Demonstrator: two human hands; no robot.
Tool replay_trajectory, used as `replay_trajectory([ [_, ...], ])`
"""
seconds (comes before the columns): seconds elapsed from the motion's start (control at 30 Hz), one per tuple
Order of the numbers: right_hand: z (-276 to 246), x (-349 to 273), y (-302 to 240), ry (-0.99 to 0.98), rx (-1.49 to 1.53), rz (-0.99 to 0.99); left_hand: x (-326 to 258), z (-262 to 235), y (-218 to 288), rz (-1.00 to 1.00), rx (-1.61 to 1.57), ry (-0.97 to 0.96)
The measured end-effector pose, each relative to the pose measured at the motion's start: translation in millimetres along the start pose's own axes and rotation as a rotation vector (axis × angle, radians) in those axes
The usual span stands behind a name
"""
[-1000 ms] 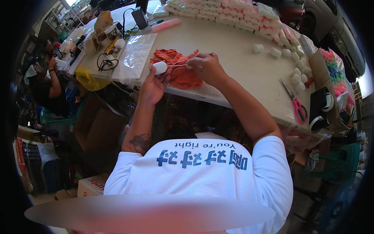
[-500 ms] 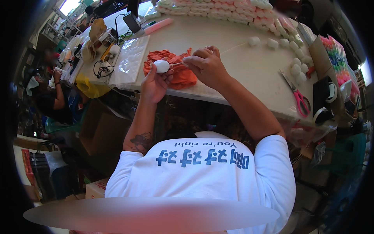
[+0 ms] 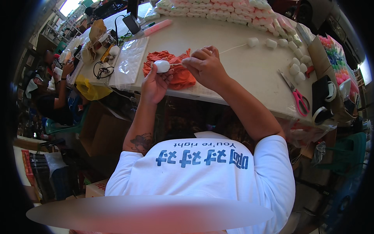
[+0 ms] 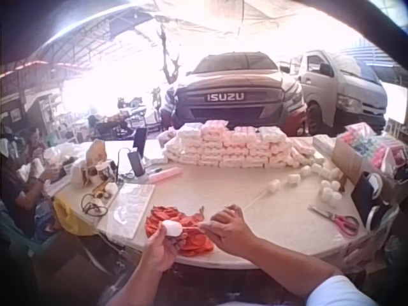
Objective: The person threads small white foam balls onto a string using a needle, then uses scissors to cut the string. They repeat this process to create a garland-like decoration.
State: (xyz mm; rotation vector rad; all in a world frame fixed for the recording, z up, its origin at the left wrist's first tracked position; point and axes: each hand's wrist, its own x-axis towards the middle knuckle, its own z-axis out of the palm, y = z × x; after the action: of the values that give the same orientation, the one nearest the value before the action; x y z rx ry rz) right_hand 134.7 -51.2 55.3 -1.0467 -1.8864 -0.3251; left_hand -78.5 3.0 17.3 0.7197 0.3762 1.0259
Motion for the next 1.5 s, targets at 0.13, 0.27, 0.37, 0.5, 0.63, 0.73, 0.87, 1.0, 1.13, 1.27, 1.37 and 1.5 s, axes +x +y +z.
replay_trajectory([
  [0.13, 1, -1, -1, -0.012, -0.015, -0.002, 2, 0, -1, 0.022, 0.001, -0.007],
  [0.27, 1, -2, -3, -0.032, -0.027, 0.007, 3, 1, -1, 0.042, 0.015, 0.013],
  [0.37, 0, -3, -4, -0.040, -0.036, -0.001, 3, 1, -1, 0.054, 0.025, 0.026],
  [0.5, 1, -3, -4, -0.043, -0.032, -0.004, 3, 4, -2, 0.076, 0.066, 0.020],
  [0.63, 5, -3, -3, -0.033, 0.007, 0.050, 3, 13, -8, 0.127, 0.135, -0.022],
  [0.73, 9, -3, -3, -0.028, 0.030, 0.061, 5, 22, -16, 0.118, 0.073, -0.031],
  [0.87, 9, -4, -1, -0.026, 0.026, 0.089, 10, 29, -23, 0.125, 0.054, -0.039],
  [1.0, 5, -10, 1, -0.001, -0.014, 0.107, 13, 32, -27, 0.167, 0.108, -0.004],
  [1.13, 4, -12, -1, -0.109, 0.035, 0.168, 11, 40, -36, 0.185, 0.134, 0.003],
  [1.27, 3, -10, -4, -0.181, 0.041, 0.197, 5, 45, -39, 0.140, 0.115, -0.063],
  [1.37, 3, -11, -8, -0.254, -0.010, 0.215, 4, 46, -36, 0.119, 0.099, -0.048],
  [1.5, 11, -14, -4, -0.261, -0.075, 0.188, 6, 46, -38, 0.119, 0.179, -0.026],
])
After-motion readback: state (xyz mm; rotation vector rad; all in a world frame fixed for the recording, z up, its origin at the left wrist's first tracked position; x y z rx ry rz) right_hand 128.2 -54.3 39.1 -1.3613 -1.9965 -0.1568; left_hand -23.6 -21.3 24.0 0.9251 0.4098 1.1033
